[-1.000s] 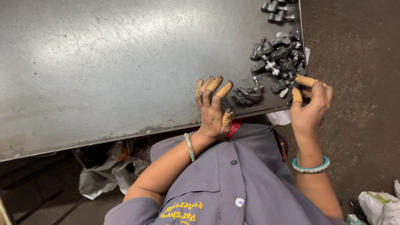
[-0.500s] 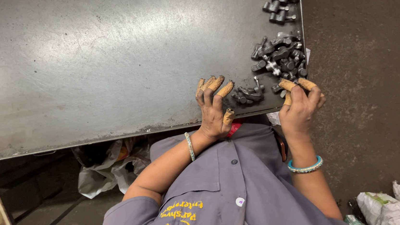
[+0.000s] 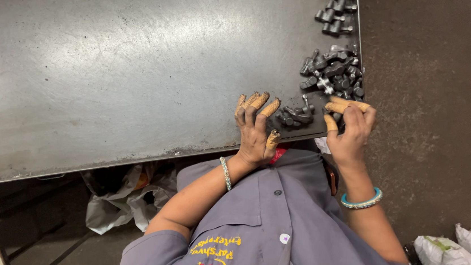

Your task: The person spreads a pile of small dark metal forged parts across a large metal table, pushes and gathers them into groups, and picks up individual pieces with both hands to turn them over before placing them back on the table. They also handle a white plastic sack and move parts between two table sections.

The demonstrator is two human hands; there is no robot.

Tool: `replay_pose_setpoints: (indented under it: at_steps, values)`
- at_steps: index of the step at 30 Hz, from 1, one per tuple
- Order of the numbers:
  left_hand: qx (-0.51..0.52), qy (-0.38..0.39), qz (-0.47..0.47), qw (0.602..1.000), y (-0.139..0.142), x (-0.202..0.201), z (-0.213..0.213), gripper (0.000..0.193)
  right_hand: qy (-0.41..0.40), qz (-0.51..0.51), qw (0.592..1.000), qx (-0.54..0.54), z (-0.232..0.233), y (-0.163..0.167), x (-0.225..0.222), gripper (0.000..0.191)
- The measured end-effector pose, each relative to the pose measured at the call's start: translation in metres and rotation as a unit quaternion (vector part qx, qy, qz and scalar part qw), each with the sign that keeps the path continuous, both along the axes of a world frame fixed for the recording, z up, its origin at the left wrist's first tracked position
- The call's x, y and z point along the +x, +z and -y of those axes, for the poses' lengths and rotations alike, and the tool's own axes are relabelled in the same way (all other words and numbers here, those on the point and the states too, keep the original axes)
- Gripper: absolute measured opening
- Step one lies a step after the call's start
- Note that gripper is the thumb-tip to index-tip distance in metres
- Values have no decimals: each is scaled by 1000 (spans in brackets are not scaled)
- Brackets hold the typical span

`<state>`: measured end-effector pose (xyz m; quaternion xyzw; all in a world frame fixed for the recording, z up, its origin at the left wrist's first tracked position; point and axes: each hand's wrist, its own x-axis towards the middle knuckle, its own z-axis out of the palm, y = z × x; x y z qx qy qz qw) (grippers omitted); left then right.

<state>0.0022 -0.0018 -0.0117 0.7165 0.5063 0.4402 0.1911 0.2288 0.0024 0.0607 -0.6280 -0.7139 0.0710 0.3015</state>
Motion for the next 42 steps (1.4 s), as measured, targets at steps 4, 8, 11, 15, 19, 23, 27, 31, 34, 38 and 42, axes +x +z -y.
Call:
replay_pose_setpoints:
  at_steps: [4, 8, 11, 15, 19, 23, 27, 31, 34, 38, 42]
  values:
    - [-19, -4, -10, 1000, -6, 1, 0, 63, -37, 17, 999, 27, -18, 9, -14, 39]
    - [0, 1, -27, 1000, -5, 2, 0, 61, -64, 115, 991, 13, -40, -3, -15, 40]
    - [0, 2, -25, 1000, -2, 2, 0, 61, -69, 145, 987, 9, -47, -16, -8, 38]
    - [-14, 1, -18, 1000, -1, 3, 0, 64, -75, 121, 990, -7, -47, -24, -2, 38]
    - [-7, 3, -15, 1000, -4, 3, 0, 64, -76, 103, 992, -5, -44, -16, -3, 41]
    - [-4, 3, -20, 1000, -5, 3, 0, 63, -74, 1, 997, -4, -33, 2, -5, 37]
    - [0, -1, -24, 1000, -3, 2, 0, 62, -116, -316, 938, -81, -25, 7, 1, 35]
    - [-17, -5, -14, 1000, 0, 2, 0, 64, -42, -536, 840, -72, -21, 2, 16, 38]
    - [-8, -1, -13, 1000, 0, 2, 0, 64, -43, -634, 766, -100, -21, -2, 25, 35]
    - [-16, -7, -14, 1000, -2, 1, 1, 64, -41, -628, 764, -140, -18, 0, 28, 26]
    - [-16, -4, -23, 1000, -5, 2, 1, 62, 3, -421, 881, -214, -18, 16, 21, 23]
